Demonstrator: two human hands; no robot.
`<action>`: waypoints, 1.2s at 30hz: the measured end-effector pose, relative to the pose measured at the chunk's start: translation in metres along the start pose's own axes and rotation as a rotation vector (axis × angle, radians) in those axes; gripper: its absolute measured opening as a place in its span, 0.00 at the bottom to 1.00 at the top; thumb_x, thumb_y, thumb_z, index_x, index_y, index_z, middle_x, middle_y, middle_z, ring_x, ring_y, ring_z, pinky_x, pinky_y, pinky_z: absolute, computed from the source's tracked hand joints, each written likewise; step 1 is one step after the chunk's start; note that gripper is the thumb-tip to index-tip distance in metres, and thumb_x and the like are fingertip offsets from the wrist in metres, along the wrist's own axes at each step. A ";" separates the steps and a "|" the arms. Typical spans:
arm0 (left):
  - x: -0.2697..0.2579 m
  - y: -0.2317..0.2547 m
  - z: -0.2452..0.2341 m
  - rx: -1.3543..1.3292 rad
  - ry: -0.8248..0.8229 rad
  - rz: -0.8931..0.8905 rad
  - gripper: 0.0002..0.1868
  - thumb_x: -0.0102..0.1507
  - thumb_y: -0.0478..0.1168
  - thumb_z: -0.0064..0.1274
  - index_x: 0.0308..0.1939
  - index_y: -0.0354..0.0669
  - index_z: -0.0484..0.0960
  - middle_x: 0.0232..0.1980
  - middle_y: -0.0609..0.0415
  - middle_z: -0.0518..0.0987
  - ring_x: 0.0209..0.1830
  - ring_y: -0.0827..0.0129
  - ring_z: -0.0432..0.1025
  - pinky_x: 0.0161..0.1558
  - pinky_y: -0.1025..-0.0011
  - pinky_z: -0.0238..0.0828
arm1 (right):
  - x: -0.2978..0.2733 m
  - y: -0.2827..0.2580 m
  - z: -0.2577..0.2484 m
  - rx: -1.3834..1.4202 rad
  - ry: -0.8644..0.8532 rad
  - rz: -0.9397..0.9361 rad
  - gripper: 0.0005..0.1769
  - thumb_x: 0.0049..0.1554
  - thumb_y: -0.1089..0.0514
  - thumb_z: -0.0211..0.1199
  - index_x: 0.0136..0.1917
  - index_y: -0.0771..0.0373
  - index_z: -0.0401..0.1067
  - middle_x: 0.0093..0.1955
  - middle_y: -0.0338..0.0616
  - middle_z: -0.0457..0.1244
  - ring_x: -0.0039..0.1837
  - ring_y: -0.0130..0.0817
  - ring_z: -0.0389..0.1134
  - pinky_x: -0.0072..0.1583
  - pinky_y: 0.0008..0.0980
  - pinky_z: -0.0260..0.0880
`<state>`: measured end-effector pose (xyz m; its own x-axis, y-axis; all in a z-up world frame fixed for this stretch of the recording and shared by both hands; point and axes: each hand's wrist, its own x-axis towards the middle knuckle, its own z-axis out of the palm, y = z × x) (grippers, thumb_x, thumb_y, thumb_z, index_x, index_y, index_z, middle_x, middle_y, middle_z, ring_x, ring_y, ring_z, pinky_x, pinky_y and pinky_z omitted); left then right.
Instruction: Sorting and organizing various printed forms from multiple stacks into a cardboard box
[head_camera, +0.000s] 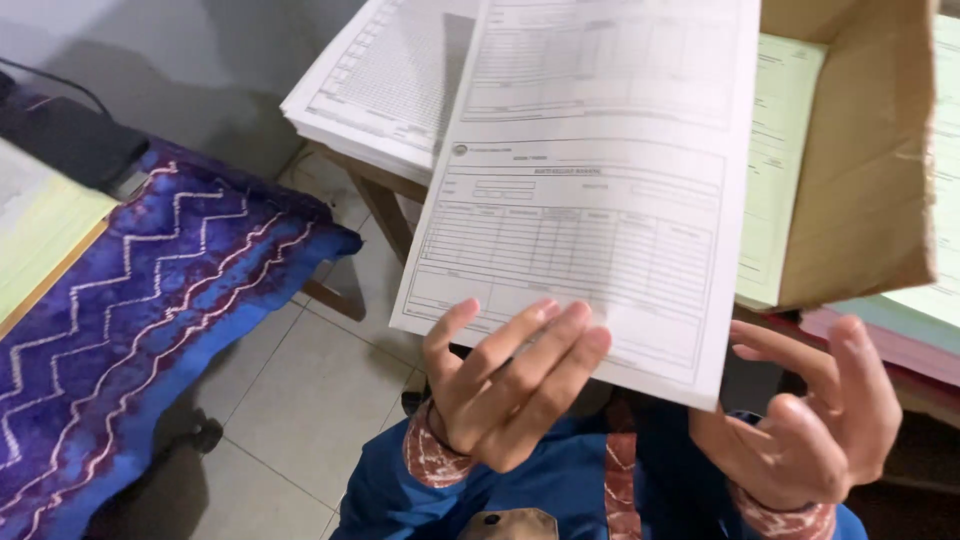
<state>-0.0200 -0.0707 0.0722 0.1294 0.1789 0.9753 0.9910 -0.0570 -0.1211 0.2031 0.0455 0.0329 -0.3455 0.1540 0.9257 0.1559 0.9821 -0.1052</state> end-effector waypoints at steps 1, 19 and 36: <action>0.004 0.006 0.001 -0.040 -0.022 0.025 0.09 0.66 0.42 0.71 0.48 0.55 0.87 0.48 0.65 0.88 0.46 0.78 0.83 0.67 0.58 0.62 | -0.012 0.005 0.000 0.042 0.077 -0.033 0.25 0.63 0.59 0.69 0.71 0.55 0.64 0.79 0.70 0.50 0.74 0.67 0.64 0.56 0.58 0.84; 0.012 0.068 0.023 -0.271 -0.321 0.068 0.02 0.70 0.41 0.62 0.46 0.56 0.88 0.50 0.62 0.87 0.50 0.73 0.81 0.60 0.60 0.64 | -0.019 0.004 -0.043 -0.192 0.069 0.121 0.10 0.53 0.74 0.59 0.46 0.70 0.77 0.47 0.67 0.70 0.40 0.47 0.74 0.37 0.34 0.69; -0.025 0.038 0.067 -0.128 -0.435 -0.014 0.13 0.68 0.39 0.65 0.57 0.51 0.86 0.60 0.55 0.81 0.57 0.67 0.74 0.62 0.53 0.66 | 0.008 0.005 -0.027 -0.209 -0.124 0.284 0.08 0.57 0.61 0.73 0.50 0.64 0.80 0.54 0.56 0.72 0.44 0.40 0.75 0.44 0.32 0.73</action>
<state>0.0163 -0.0113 0.0312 0.1459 0.5748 0.8052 0.9841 -0.1680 -0.0584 0.2259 0.0491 0.0497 -0.3693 0.4415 0.8177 0.4425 0.8573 -0.2631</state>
